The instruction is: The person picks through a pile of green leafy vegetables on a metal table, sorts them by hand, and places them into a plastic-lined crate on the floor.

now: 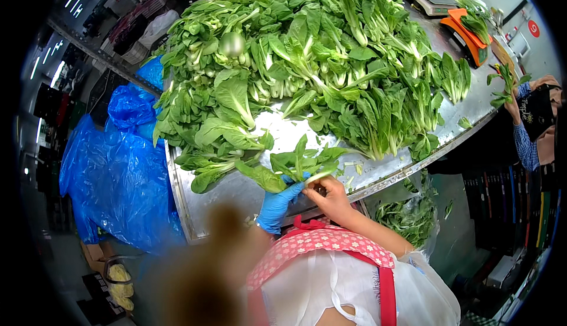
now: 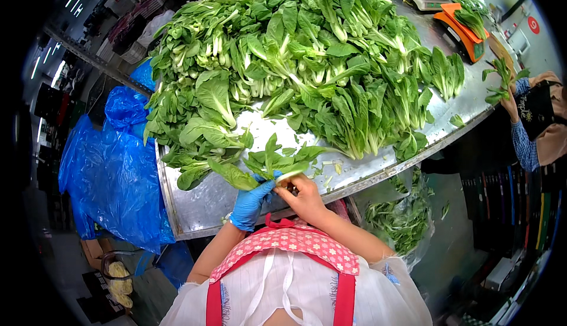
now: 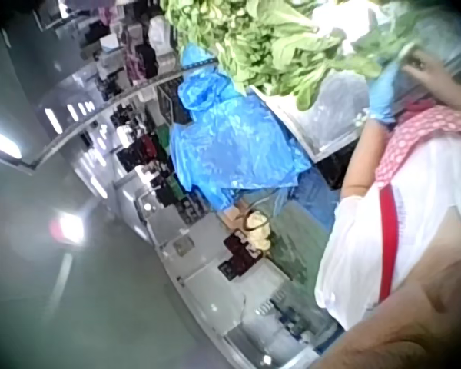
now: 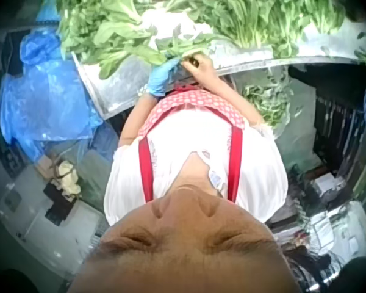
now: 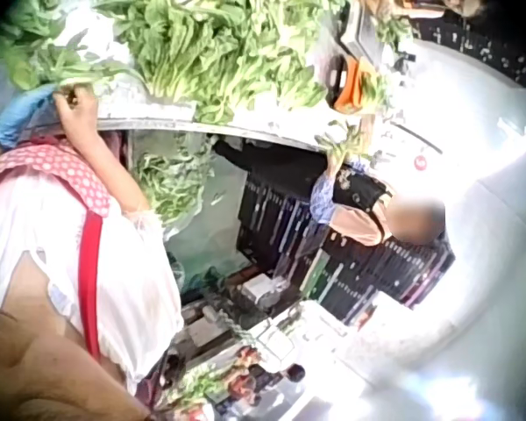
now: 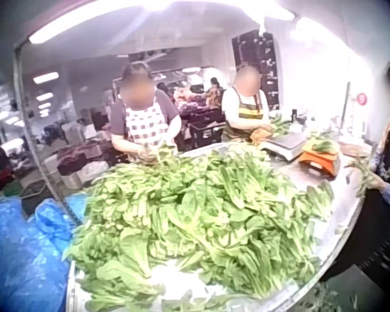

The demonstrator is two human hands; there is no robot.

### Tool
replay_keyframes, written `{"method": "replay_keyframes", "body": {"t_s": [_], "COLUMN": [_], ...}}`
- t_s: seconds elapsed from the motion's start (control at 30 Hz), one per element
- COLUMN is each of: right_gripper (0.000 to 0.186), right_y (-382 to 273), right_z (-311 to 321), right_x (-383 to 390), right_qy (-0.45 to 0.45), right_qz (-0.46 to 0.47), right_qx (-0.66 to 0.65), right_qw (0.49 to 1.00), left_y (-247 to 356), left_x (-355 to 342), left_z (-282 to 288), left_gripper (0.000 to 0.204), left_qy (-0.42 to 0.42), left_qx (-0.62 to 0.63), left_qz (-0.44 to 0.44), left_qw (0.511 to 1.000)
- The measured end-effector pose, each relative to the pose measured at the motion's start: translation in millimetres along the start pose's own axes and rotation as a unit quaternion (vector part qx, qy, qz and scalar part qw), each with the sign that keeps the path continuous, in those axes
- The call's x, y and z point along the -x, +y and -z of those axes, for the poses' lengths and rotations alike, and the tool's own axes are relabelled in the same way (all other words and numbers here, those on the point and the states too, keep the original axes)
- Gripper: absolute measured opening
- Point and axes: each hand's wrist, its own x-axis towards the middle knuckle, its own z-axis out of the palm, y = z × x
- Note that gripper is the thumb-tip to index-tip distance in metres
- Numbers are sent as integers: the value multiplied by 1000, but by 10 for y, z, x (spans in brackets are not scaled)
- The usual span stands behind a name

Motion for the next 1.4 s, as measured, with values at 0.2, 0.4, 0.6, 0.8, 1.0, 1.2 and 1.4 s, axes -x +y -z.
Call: {"method": "replay_keyframes", "body": {"t_s": [0.2,0.4,0.6,0.8,1.0,1.2,1.4], "right_gripper": [18,21,21,18,19,18,14], "right_y": [-62,-43,142,86,536,462,-439], "right_z": [18,123,193,978,1130,1111,755], "right_x": [-24,25,97,115,-123,-179,-230], "right_qy": [-85,-66,-40,167,144,147,154], "right_qz": [38,56,-60,47,26,63,20], "right_qx": [40,95,246,431,594,481,56], "right_qw": [995,992,967,885,791,862,986], "left_y": [-108,-214,122,-148,-319,-201,-49], "left_x": [-40,-139,-74,-417,-517,-244,-125], "left_z": [67,250,-108,106,-127,49,143], "left_gripper": [20,21,20,18,16,18,28], "left_qy": [10,-59,101,-48,30,69,59], "left_qx": [128,157,114,164,173,121,187], "left_qz": [60,120,14,-9,90,112,55], "left_qw": [990,979,988,985,980,984,979]}}
